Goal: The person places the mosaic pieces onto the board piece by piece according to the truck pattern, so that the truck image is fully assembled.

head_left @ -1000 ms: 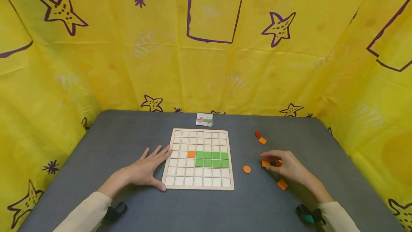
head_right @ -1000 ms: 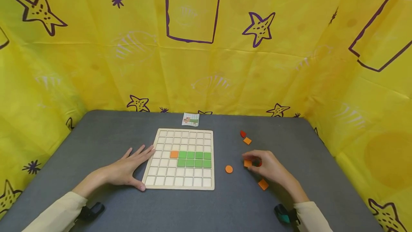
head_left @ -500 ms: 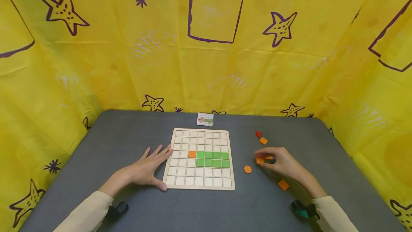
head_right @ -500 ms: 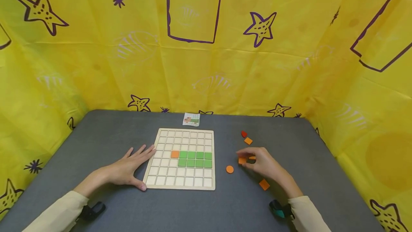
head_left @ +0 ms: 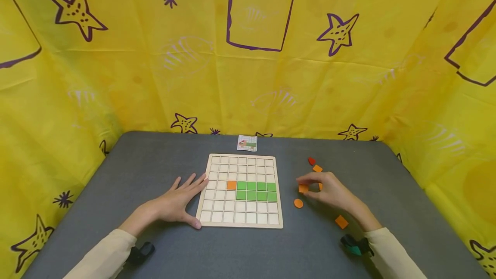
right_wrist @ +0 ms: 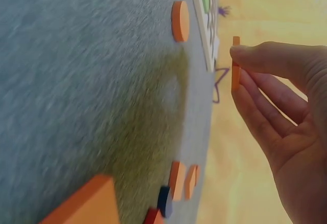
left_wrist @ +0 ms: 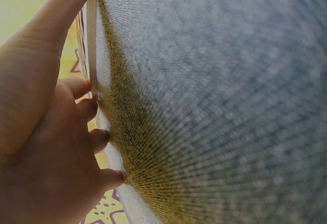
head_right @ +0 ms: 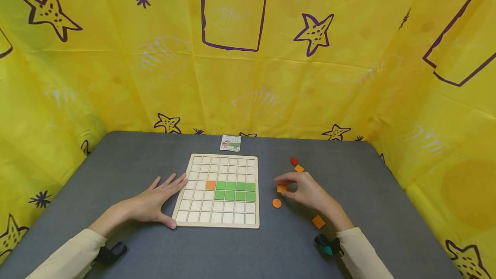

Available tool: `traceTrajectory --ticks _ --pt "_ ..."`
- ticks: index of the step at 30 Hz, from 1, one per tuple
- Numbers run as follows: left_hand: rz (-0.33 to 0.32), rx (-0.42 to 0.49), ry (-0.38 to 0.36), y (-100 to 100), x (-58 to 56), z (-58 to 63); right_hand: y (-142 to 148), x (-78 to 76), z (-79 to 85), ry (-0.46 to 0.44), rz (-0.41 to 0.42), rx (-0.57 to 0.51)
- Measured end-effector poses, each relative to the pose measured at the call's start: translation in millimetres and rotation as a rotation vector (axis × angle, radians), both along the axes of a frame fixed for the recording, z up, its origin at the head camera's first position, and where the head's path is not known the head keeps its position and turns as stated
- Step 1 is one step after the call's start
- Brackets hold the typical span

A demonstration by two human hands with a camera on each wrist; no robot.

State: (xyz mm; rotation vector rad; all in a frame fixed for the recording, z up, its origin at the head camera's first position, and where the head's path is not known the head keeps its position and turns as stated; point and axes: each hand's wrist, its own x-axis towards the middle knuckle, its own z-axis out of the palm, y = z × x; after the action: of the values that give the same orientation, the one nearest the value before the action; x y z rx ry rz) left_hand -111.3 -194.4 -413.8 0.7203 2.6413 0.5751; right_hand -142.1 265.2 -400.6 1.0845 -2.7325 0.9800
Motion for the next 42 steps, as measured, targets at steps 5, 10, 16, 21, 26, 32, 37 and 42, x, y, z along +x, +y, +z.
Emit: traceTrajectory --ticks 5,10,16,21,26,32,37,42 --pt "-0.001 0.001 0.002 0 -0.1 0.1 -10 -4.6 -0.4 0.018 0.032 0.0" --pt "-0.002 0.001 0.002 0 0.2 0.5 -20 -7.7 0.4 0.021 0.058 -0.001" --pt "0.0 -0.001 0.004 0 0.2 0.4 -31 -10.0 2.8 -0.009 0.061 -0.002" --pt "-0.001 -0.004 0.006 -1 -0.4 -0.9 -37 -13.4 3.3 -0.01 0.078 0.003" --pt "-0.007 0.003 0.009 -1 -0.1 -0.8 -42 -17.1 3.9 0.004 0.083 0.003" --pt "-0.006 0.006 0.009 -1 0.7 1.8 -50 -20.9 6.8 -0.03 0.078 -0.01" --pt "-0.008 0.01 0.006 -1 0.8 2.4 -58 -24.9 8.6 -0.047 0.08 -0.014" --pt "-0.006 0.008 -0.001 -1 0.1 0.8 -68 -28.3 10.1 -0.046 0.081 -0.006"
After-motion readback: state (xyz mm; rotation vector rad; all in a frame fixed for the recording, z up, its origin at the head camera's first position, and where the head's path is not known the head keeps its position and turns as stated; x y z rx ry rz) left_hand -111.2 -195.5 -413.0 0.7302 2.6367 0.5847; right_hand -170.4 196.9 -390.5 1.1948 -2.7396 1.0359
